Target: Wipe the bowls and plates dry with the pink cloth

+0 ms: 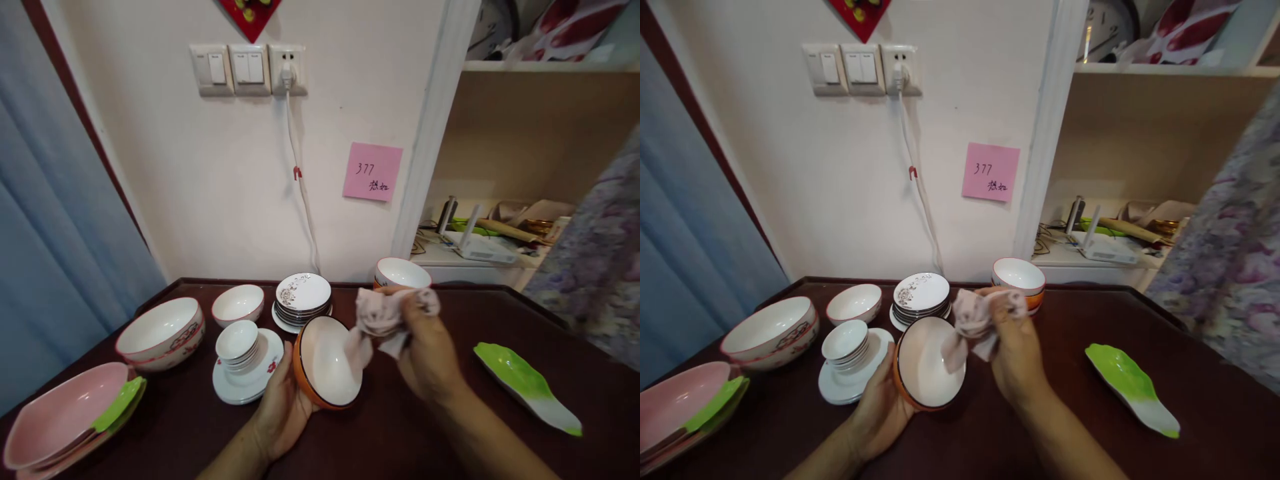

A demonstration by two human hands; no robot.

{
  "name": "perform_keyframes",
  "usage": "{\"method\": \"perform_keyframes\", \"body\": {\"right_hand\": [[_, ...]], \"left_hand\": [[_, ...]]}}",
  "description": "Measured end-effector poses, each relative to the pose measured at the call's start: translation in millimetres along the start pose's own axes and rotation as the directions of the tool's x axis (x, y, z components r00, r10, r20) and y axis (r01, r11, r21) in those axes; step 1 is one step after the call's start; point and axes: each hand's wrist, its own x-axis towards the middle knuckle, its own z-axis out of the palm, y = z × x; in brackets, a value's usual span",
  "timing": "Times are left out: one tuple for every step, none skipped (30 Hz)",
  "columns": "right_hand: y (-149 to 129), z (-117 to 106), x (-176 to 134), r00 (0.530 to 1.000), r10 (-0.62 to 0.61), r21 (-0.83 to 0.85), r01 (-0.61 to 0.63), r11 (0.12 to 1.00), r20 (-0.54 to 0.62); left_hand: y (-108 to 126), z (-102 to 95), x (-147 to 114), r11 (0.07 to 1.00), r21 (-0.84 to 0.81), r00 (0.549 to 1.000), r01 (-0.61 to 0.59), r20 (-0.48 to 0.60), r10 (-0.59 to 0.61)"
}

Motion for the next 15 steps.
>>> {"method": "perform_keyframes", "body": {"right_hand": [[4, 4, -2, 0.991, -0.004, -0.084, 0.015, 0.996, 0.135], [7, 7, -4, 0.958, 0.004, -0.191, 0.053, 0.98, 0.285], [8, 10, -5, 0.915, 0.018, -0.28, 0.105, 0.954, 0.404], [7, 11, -5, 0.881, 0.025, -0.341, 0.157, 0.927, 0.472], [4, 11, -5, 0.871, 0.02, -0.375, 0.19, 0.907, 0.49], [1, 10, -5, 0.88, 0.006, -0.387, 0.203, 0.899, 0.475], [-2, 9, -5, 0.895, -0.009, -0.388, 0.203, 0.899, 0.446], [-4, 9, -5, 0.902, -0.01, -0.392, 0.197, 0.899, 0.432], [-4, 9, -6, 0.897, 0.009, -0.403, 0.19, 0.895, 0.441], [-3, 10, -8, 0.88, 0.042, -0.422, 0.185, 0.887, 0.473], [0, 12, -11, 0.852, 0.081, -0.447, 0.188, 0.874, 0.517], [5, 16, -15, 0.823, 0.121, -0.478, 0.197, 0.856, 0.556], [11, 20, -20, 0.8, 0.156, -0.511, 0.208, 0.834, 0.579], [17, 25, -25, 0.789, 0.179, -0.54, 0.218, 0.813, 0.588], [22, 30, -29, 0.802, 0.183, -0.559, 0.214, 0.801, 0.569]], "left_hand": [[0, 0.5, 0, 1.0, -0.002, 1.0, 0.001, 0.01, -0.001], [-1, 0.7, 0, 1.0, -0.003, 1.0, -0.003, 0.015, 0.003], [-1, 0.7, 0, 1.0, 0.001, 1.0, -0.012, 0.016, 0.012], [0, 0.6, 1, 1.0, 0.008, 1.0, -0.022, 0.012, 0.022], [0, 0.4, 1, 0.999, 0.018, 1.0, -0.03, 0.008, 0.029], [0, 0.4, 2, 0.999, 0.028, 0.999, -0.035, 0.003, 0.035], [1, 0.6, 2, 0.999, 0.033, 0.999, -0.037, -0.001, 0.037], [1, 1.1, 2, 0.999, 0.035, 0.999, -0.035, -0.007, 0.035], [1, 1.8, 3, 0.999, 0.034, 0.999, -0.035, -0.016, 0.035], [1, 2.7, 3, 0.999, 0.033, 0.999, -0.039, -0.028, 0.04], [1, 3.7, 3, 0.999, 0.03, 0.998, -0.044, -0.039, 0.045], [0, 4.4, 3, 0.999, 0.028, 0.998, -0.046, -0.049, 0.047], [0, 4.9, 3, 0.999, 0.027, 0.997, -0.045, -0.054, 0.046], [0, 4.9, 3, 0.999, 0.027, 0.997, -0.043, -0.057, 0.044], [0, 4.5, 3, 0.999, 0.026, 0.997, -0.041, -0.061, 0.042]]}}
